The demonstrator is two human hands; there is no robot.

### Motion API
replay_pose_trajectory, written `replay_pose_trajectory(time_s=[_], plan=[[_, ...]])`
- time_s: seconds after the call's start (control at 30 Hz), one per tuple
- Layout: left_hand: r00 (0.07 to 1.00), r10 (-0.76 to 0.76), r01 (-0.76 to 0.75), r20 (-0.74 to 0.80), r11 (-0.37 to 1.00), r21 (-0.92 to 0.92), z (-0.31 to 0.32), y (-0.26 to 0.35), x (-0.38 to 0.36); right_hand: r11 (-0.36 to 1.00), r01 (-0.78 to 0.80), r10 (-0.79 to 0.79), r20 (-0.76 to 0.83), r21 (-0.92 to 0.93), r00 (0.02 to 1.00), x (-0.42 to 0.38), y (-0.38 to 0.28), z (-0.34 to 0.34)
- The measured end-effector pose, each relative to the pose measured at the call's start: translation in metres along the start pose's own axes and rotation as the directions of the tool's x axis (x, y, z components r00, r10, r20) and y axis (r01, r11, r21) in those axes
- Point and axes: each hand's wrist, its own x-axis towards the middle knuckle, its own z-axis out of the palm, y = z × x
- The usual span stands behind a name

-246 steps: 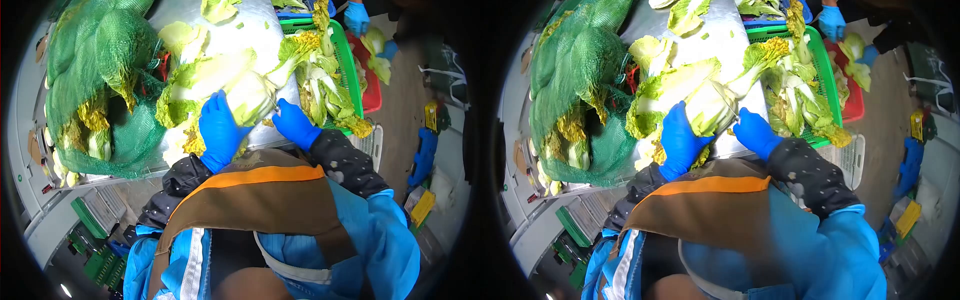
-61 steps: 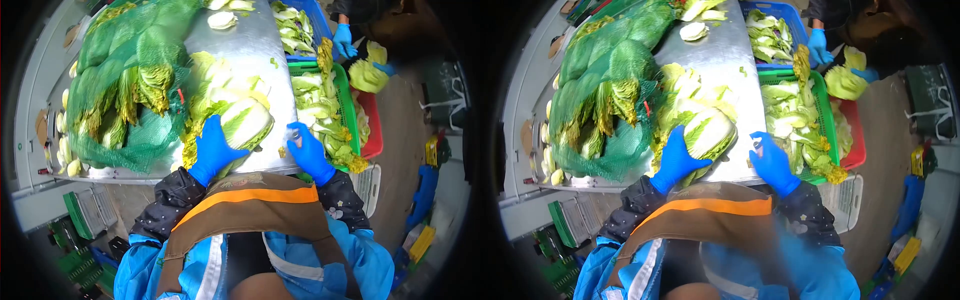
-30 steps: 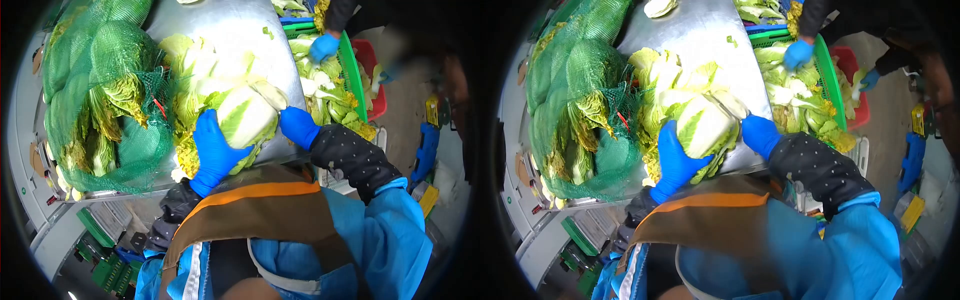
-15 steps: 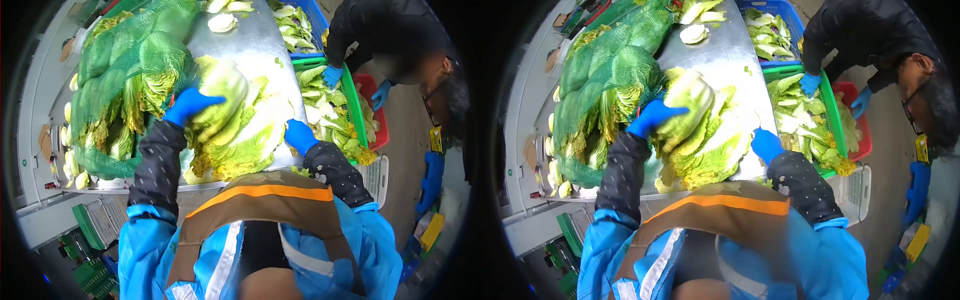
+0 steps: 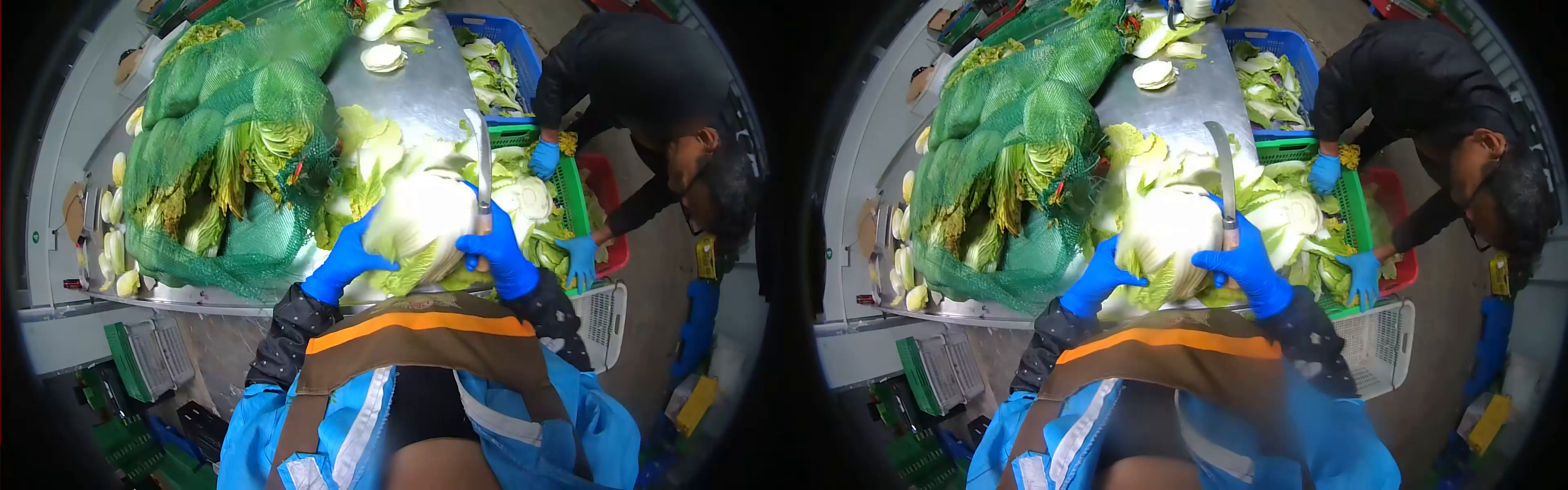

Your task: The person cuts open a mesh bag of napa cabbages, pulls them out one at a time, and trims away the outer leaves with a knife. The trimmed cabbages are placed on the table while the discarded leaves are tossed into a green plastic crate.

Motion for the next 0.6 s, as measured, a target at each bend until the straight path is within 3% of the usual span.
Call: replay_pose_trajectory(time_s=[0.03,0.07,0.1,0.13,0.17,0.2,0.23,0.27,0.3,0.33,0.37,0.43,0.47,0.5,0.53,0.57,0.6], plan=[[1.0,0.0,0.0,-0.001,1.0,-0.008,0.0,-0.004,0.0,0.99,-0.028,0.024,-0.033,-0.141,0.999,0.001,0.006,0.001],[0.999,0.043,-0.041,-0.007,0.989,0.142,-0.004,-0.007,-0.003,0.958,-0.063,0.047,-0.063,-0.28,0.997,0.002,0.013,-0.001],[0.997,0.083,-0.077,-0.007,0.953,0.293,-0.011,-0.009,-0.007,0.957,-0.069,0.055,-0.056,-0.283,0.997,0.003,0.027,-0.008],[0.979,0.15,-0.198,0.142,0.878,0.437,-0.028,-0.005,-0.007,0.909,0.074,-0.069,0.027,-0.411,0.997,0.002,0.044,-0.015],[0.98,0.181,-0.197,0.081,0.859,0.473,-0.041,-0.004,-0.01,0.827,0.222,-0.18,0.13,-0.516,0.975,0.001,0.057,-0.021],[0.957,0.15,-0.096,-0.248,0.971,0.218,-0.047,0.003,-0.01,0.928,-0.139,0.143,-0.013,-0.346,0.99,-0.006,0.038,-0.007],[0.847,0.023,-0.072,-0.531,0.995,-0.071,-0.051,0.017,-0.015,0.929,-0.145,0.153,-0.005,-0.34,0.988,-0.005,0.043,-0.004],[0.766,0.282,-0.139,-0.577,0.95,0.28,-0.044,0.045,-0.023,0.951,-0.045,0.064,0.052,-0.307,0.997,-0.002,0.048,-0.001],[0.666,0.534,-0.16,-0.521,0.784,0.599,-0.028,0.069,-0.03,0.961,0.057,-0.03,0.104,-0.271,0.994,0.001,0.051,0.001],[0.852,0.406,-0.215,-0.33,0.846,0.487,-0.004,0.072,-0.037,0.919,0.005,0.032,0.087,-0.394,0.996,0.0,0.037,0.012],[0.897,0.442,-0.308,-0.027,0.667,0.678,0.02,0.09,-0.037,0.919,0.003,0.038,0.096,-0.395,0.995,0.003,0.039,0.017],[0.911,0.4,-0.311,0.098,0.511,0.801,0.02,0.072,-0.022,0.877,0.116,-0.065,0.123,-0.466,0.99,0.011,0.043,0.023],[0.91,0.404,-0.307,0.095,0.503,0.808,0.012,0.074,-0.017,0.812,0.069,-0.017,0.096,-0.58,0.995,0.015,0.043,0.02],[0.949,0.286,-0.278,0.135,0.547,0.79,0.005,0.08,-0.014,0.815,0.071,-0.022,0.091,-0.575,0.996,0.018,0.049,0.019],[0.972,0.166,-0.233,0.166,0.595,0.769,0.003,0.083,-0.015,0.846,0.15,-0.105,0.116,-0.512,0.988,0.02,0.056,0.016],[0.972,0.174,-0.229,0.155,0.596,0.769,0.001,0.082,-0.013,0.861,0.237,-0.192,0.144,-0.449,0.971,0.024,0.059,0.014],[0.974,0.135,-0.226,0.181,0.555,0.8,-0.002,0.08,-0.012,0.776,0.289,-0.276,0.11,-0.561,0.955,0.021,0.06,0.017]])
